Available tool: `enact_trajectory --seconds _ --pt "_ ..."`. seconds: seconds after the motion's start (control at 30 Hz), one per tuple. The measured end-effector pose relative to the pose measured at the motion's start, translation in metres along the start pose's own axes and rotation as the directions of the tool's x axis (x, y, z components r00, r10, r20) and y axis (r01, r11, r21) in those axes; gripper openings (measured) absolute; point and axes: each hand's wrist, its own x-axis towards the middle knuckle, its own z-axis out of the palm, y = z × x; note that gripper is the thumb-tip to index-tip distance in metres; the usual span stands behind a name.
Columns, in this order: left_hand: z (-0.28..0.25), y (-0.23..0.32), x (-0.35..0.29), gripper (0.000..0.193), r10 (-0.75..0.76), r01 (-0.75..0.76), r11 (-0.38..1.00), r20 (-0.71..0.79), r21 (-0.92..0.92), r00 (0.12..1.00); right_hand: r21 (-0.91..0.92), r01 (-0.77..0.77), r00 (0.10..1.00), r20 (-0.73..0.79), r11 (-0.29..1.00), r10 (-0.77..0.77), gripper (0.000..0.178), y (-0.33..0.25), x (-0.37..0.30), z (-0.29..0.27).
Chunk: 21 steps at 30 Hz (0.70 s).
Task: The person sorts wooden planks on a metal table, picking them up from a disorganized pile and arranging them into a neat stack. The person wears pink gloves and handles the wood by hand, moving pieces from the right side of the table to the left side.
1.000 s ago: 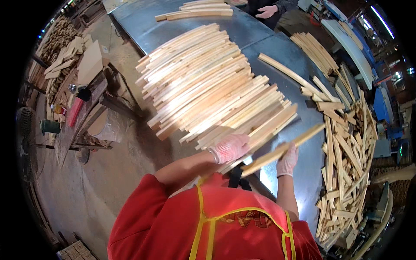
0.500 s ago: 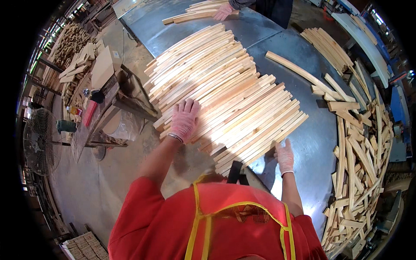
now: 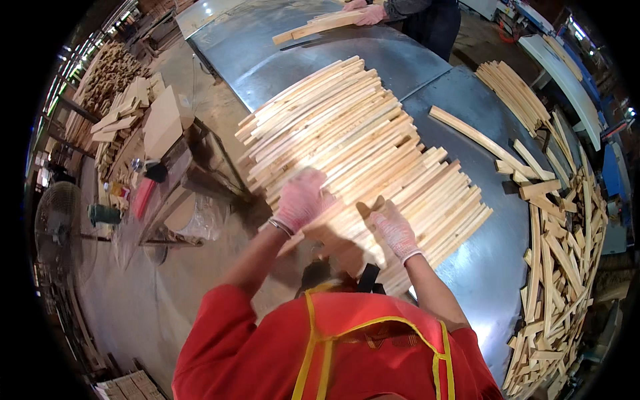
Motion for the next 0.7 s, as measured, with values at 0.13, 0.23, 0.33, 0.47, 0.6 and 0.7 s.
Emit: enact_trajectory --seconds 0.13,0.23,0.33,0.47,0.6,0.7 --pt "-0.031 -0.119 0.106 0.07 -0.114 0.121 0.992 -0.179 0.026 0.977 0.035 -0.142 0.984 -0.104 0.989 0.145 0.098 -0.002 0.043 0.045" --pt "-0.011 -0.235 0.173 0.077 -0.235 0.207 0.937 -0.07 -0.281 0.97 0.067 -0.141 0.98 -0.134 0.988 0.149 0.091 -0.04 0.046 0.056" --pt "-0.006 -0.199 0.221 0.071 -0.117 0.256 0.87 0.328 -0.422 0.937 0.223 -0.403 0.903 -0.058 0.888 0.425 0.092 -0.087 0.034 0.034" --pt "0.047 -0.254 0.235 0.072 -0.042 0.189 0.878 0.323 -0.439 0.946 0.198 -0.318 0.918 -0.18 0.927 0.353 0.055 -0.091 0.066 0.057" --pt "0.068 -0.266 0.272 0.061 0.226 -0.092 0.933 0.365 -0.349 0.903 0.356 -0.326 0.797 -0.395 0.876 0.457 0.073 -0.09 0.065 0.08" --pt "0.07 -0.274 0.294 0.047 0.443 -0.344 0.889 0.386 -0.301 0.809 0.442 -0.316 0.853 -0.255 0.84 0.455 0.072 -0.096 0.05 0.067"
